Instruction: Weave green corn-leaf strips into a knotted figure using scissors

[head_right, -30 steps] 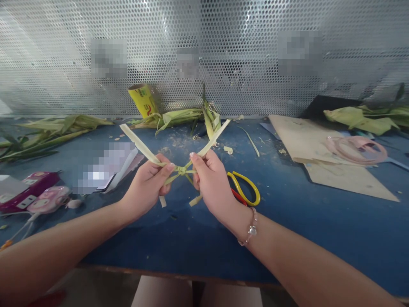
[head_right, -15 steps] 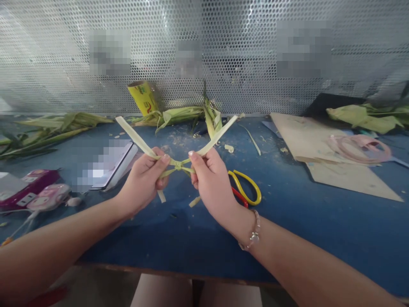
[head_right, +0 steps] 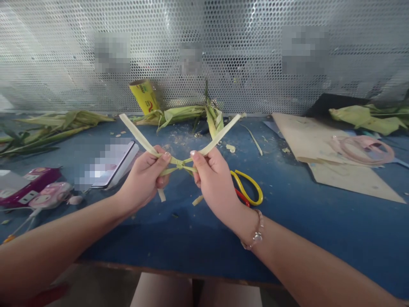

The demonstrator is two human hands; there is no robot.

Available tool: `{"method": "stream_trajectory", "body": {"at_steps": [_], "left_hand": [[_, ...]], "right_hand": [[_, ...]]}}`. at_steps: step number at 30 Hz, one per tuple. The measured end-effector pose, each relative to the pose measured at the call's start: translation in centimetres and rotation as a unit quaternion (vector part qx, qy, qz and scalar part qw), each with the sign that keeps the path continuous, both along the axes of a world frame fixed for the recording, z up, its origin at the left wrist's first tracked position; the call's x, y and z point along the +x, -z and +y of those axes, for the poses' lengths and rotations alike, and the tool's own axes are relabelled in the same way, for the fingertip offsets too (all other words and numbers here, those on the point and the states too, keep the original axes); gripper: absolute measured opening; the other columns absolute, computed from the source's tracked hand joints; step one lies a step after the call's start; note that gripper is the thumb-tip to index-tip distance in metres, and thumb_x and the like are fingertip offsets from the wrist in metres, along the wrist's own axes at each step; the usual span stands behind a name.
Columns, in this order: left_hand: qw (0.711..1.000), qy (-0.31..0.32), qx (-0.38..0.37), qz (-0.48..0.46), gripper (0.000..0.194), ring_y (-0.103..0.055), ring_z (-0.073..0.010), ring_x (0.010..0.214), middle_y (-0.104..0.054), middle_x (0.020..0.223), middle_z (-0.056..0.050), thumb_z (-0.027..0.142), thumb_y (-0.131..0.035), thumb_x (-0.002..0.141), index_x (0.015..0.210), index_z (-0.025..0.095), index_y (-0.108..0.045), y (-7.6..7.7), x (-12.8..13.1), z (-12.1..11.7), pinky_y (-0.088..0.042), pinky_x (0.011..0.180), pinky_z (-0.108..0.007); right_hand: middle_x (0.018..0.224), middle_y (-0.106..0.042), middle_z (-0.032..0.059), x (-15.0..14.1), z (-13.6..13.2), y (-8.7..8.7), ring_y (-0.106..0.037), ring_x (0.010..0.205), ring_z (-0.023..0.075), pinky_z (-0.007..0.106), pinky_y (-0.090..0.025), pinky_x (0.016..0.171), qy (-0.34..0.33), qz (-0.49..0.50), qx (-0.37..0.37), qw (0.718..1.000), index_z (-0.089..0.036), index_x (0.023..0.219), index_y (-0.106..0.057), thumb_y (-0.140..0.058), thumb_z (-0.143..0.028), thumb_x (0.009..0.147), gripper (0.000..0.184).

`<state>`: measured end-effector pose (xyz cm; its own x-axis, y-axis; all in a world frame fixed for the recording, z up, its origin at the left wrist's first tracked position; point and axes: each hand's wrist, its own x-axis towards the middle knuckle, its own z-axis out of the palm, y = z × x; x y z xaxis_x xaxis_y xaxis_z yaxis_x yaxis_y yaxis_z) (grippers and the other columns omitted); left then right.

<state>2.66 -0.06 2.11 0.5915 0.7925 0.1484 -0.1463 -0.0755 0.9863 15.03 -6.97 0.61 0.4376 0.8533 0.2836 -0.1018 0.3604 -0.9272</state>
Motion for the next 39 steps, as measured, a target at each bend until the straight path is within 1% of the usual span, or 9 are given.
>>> {"method": "stream_trajectory", "body": {"at_steps": [7,13,18,23,28,30,35,37,39], "left_hand": [[1.0,0.007,-0.001,0.007,0.022,-0.031,-0.003,0.034,-0.032,0.044,0.011,0.031,-0.05,0.083,0.069,0.02,-0.037,0.2,-0.1,-0.2,-0.024,0.035,-0.014],[0.981,-0.006,0.17,0.091,0.019,-0.042,-0.0049,0.039,-0.04,0.043,0.008,0.027,-0.044,0.086,0.069,0.019,-0.041,0.1,-0.6,-0.6,-0.033,0.041,-0.016],[0.974,0.013,0.206,0.097,0.02,-0.042,-0.0057,0.037,-0.041,0.042,0.008,0.029,-0.045,0.086,0.068,0.019,-0.042,0.1,-0.9,-0.5,-0.036,0.041,-0.017],[0.976,0.041,0.188,0.101,0.02,-0.041,-0.0061,0.037,-0.041,0.041,0.007,0.029,-0.045,0.085,0.067,0.02,-0.042,0.0,-0.9,-0.5,-0.034,0.04,-0.017],[0.982,0.033,0.156,0.105,0.02,-0.04,-0.0055,0.037,-0.043,0.041,0.007,0.028,-0.046,0.085,0.067,0.02,-0.044,0.1,-0.6,-0.4,-0.033,0.04,-0.016],[0.987,0.034,0.117,0.108,0.021,-0.038,-0.0051,0.036,-0.043,0.04,0.007,0.03,-0.047,0.085,0.067,0.019,-0.046,0.2,-0.4,-0.4,-0.031,0.038,-0.016],[0.992,0.093,-0.016,0.082,0.023,-0.029,-0.0037,0.031,-0.038,0.036,0.009,0.035,-0.051,0.082,0.068,0.016,-0.051,0.4,0.1,-0.7,-0.023,0.034,-0.016],[0.993,0.094,-0.036,0.06,0.019,-0.037,-0.0042,0.033,-0.046,0.041,0.007,0.033,-0.054,0.08,0.071,0.016,-0.053,0.4,0.1,-0.9,-0.028,0.035,-0.017],[0.993,0.102,-0.04,0.035,0.016,-0.05,-0.0065,0.043,-0.057,0.054,0.002,0.029,-0.058,0.077,0.071,0.014,-0.055,0.5,0.2,-1.0,-0.039,0.043,-0.019]], "right_hand": [[0.047,-0.035,-0.0094,0.3,0.5,0.3,-0.03,0.039,0.0042,0.017,-0.022,0.035,-0.007,0.026,-0.014,1.0,-0.021,0.07,-0.044,-0.055,-0.036,0.083,0.022],[0.043,-0.033,-0.0106,0.2,0.5,-0.1,-0.026,0.036,0.0032,0.017,-0.02,0.034,-0.013,0.077,-0.032,0.996,-0.02,0.066,-0.041,-0.058,-0.034,0.081,0.026],[0.043,-0.034,-0.0107,0.3,0.4,-0.1,-0.026,0.036,0.0031,0.017,-0.021,0.034,-0.011,0.073,-0.036,0.997,-0.02,0.067,-0.043,-0.057,-0.035,0.081,0.024],[0.044,-0.034,-0.0105,0.5,0.4,0.0,-0.027,0.035,0.0031,0.017,-0.021,0.034,-0.004,0.059,-0.039,0.997,-0.02,0.067,-0.044,-0.056,-0.035,0.082,0.024],[0.045,-0.035,-0.0103,1.0,0.5,0.2,-0.028,0.036,0.003,0.016,-0.022,0.034,-0.007,0.054,-0.022,0.998,-0.02,0.069,-0.045,-0.056,-0.035,0.082,0.022],[0.046,-0.035,-0.0102,1.1,0.7,0.3,-0.028,0.036,0.003,0.016,-0.022,0.034,-0.013,0.052,-0.003,0.999,-0.021,0.07,-0.045,-0.056,-0.035,0.082,0.022],[0.047,-0.036,-0.0099,0.8,0.8,0.7,-0.031,0.036,0.0036,0.017,-0.024,0.034,-0.002,0.045,0.015,0.999,-0.021,0.072,-0.045,-0.053,-0.037,0.084,0.021],[0.046,-0.036,-0.0102,0.6,0.8,0.9,-0.031,0.036,0.0039,0.017,-0.025,0.035,-0.004,0.039,0.017,0.999,-0.022,0.073,-0.045,-0.052,-0.037,0.085,0.02],[0.045,-0.036,-0.0103,0.5,0.7,0.9,-0.031,0.036,0.0041,0.017,-0.025,0.035,-0.002,0.029,0.018,0.999,-0.022,0.074,-0.045,-0.051,-0.037,0.085,0.02]]}}
